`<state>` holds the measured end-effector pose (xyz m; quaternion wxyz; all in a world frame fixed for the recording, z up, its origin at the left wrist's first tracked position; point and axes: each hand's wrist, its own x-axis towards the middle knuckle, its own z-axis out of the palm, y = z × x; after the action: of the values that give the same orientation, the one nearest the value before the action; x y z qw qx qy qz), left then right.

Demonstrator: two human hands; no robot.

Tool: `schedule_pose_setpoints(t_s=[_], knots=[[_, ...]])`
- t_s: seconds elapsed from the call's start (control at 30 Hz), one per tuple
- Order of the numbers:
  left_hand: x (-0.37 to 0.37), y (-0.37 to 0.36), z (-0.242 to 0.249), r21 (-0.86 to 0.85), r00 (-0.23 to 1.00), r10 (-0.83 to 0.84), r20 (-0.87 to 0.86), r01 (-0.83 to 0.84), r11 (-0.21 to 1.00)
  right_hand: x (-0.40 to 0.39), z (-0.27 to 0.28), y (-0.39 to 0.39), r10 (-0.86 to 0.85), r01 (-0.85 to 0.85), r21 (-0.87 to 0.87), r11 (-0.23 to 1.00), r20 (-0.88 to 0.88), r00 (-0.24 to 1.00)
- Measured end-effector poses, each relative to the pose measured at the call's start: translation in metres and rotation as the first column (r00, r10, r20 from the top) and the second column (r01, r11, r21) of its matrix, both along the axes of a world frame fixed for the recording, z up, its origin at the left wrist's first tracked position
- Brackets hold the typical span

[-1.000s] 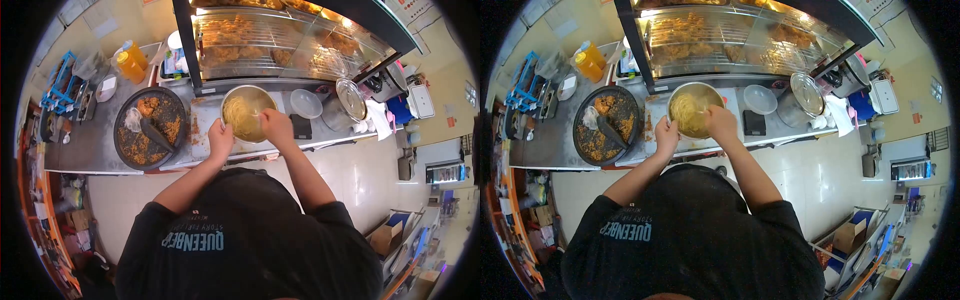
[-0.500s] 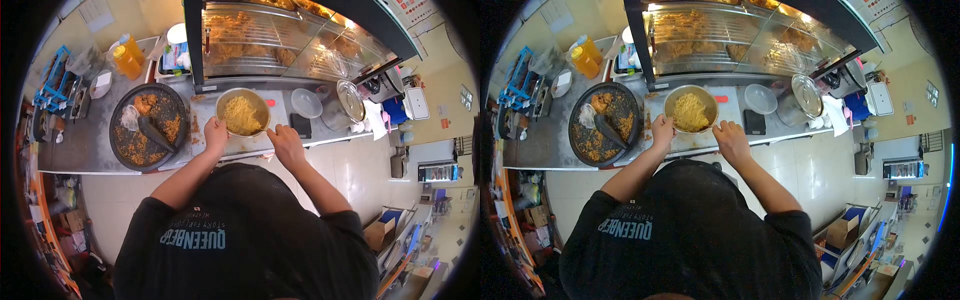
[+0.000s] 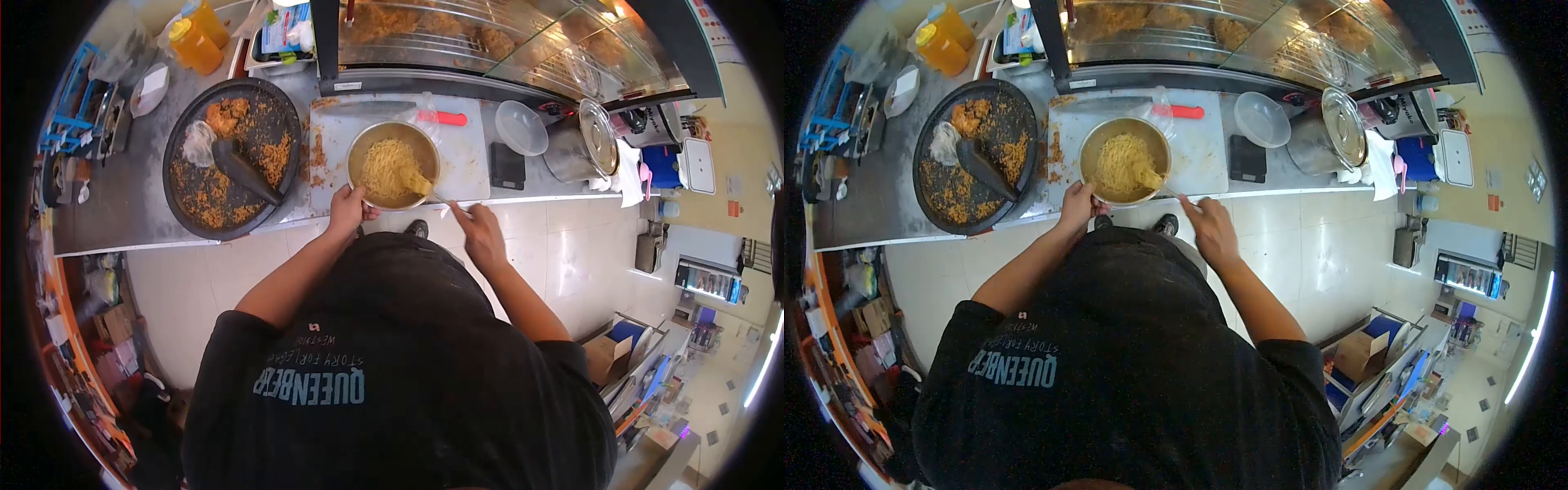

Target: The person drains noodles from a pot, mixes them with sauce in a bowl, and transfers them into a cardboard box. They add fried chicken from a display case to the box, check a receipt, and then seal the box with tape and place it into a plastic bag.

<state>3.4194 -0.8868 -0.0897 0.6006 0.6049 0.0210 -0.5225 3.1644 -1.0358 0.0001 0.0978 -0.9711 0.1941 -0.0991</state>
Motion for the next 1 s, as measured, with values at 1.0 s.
schedule_pose_setpoints(t_s=[1.0], knots=[[0.015, -0.012, 0.031, -0.002, 0.798, -0.209, 0.565, 0.254, 0.967, 0.128, -0.026, -0.044, -0.293, 0.323, 0.199, 0.925, -0.167, 0.941]])
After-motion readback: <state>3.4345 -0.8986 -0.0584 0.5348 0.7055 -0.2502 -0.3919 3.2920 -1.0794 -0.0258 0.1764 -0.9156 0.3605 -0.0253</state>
